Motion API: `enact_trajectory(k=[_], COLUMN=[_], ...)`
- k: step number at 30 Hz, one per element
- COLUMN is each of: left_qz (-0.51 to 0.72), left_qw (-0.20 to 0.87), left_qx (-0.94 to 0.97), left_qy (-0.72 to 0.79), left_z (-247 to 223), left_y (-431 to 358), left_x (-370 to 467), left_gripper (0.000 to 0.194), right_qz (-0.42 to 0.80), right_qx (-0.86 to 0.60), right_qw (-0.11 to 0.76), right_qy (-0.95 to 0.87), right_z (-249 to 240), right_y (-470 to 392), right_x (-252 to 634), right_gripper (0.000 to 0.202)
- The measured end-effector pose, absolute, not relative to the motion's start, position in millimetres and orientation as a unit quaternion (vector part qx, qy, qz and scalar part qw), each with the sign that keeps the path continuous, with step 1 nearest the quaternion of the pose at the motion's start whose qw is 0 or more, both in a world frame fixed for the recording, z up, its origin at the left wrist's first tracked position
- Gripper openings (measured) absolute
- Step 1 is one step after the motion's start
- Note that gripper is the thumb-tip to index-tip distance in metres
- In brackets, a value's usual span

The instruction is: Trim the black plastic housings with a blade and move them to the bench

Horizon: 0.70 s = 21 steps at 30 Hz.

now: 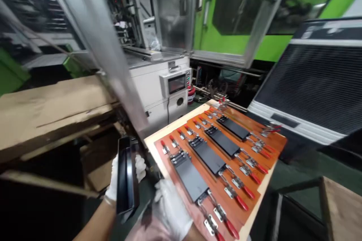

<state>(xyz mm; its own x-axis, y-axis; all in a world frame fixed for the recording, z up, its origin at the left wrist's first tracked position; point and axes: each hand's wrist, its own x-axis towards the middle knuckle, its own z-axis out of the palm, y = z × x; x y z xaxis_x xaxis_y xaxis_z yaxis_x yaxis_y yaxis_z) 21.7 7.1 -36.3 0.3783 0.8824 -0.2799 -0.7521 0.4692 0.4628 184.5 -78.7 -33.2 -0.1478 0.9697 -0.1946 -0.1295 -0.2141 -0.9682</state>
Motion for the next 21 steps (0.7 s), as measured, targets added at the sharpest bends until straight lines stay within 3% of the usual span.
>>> enact_trajectory(k=[3, 6, 11, 16, 21], left_qz=[0.532, 0.542, 0.554, 0.563, 0.551], left_qw=[0.794, 0.783, 0.789, 0.792, 0.767], left_qx=[0.084, 0.023, -0.019, -0.029, -0.119], left_qy=[0.282, 0.306, 0.265, 0.237, 0.307], left_z=[-35.4, -41.8, -47.3, -43.4, -30.5], left_y=[-16.5, -32.2, -47.3, -52.7, -52.4], left_x=[-16.4, -43.3, -69.0, -74.0, -63.7], left_gripper=[0.033, 0.032, 0.031, 0.029, 0.03], right_qz=[0.578, 0.542, 0.454, 0.401, 0.347], right_qx=[-0.499, -0.457, -0.397, -0.353, -0.351], right_qw=[0.409, 0.305, 0.183, 0.165, 0.169], right_qy=[-0.499, -0.636, -0.776, -0.829, -0.853], right_z=[-19.5, -5.9, 2.8, -2.3, -4.5], right_y=[-83.1, -86.2, -91.9, -86.0, -69.2], right_x=[185.7, 180.5, 157.5, 148.7, 149.0], right_gripper=[0.043, 0.027, 0.024, 0.024, 0.024])
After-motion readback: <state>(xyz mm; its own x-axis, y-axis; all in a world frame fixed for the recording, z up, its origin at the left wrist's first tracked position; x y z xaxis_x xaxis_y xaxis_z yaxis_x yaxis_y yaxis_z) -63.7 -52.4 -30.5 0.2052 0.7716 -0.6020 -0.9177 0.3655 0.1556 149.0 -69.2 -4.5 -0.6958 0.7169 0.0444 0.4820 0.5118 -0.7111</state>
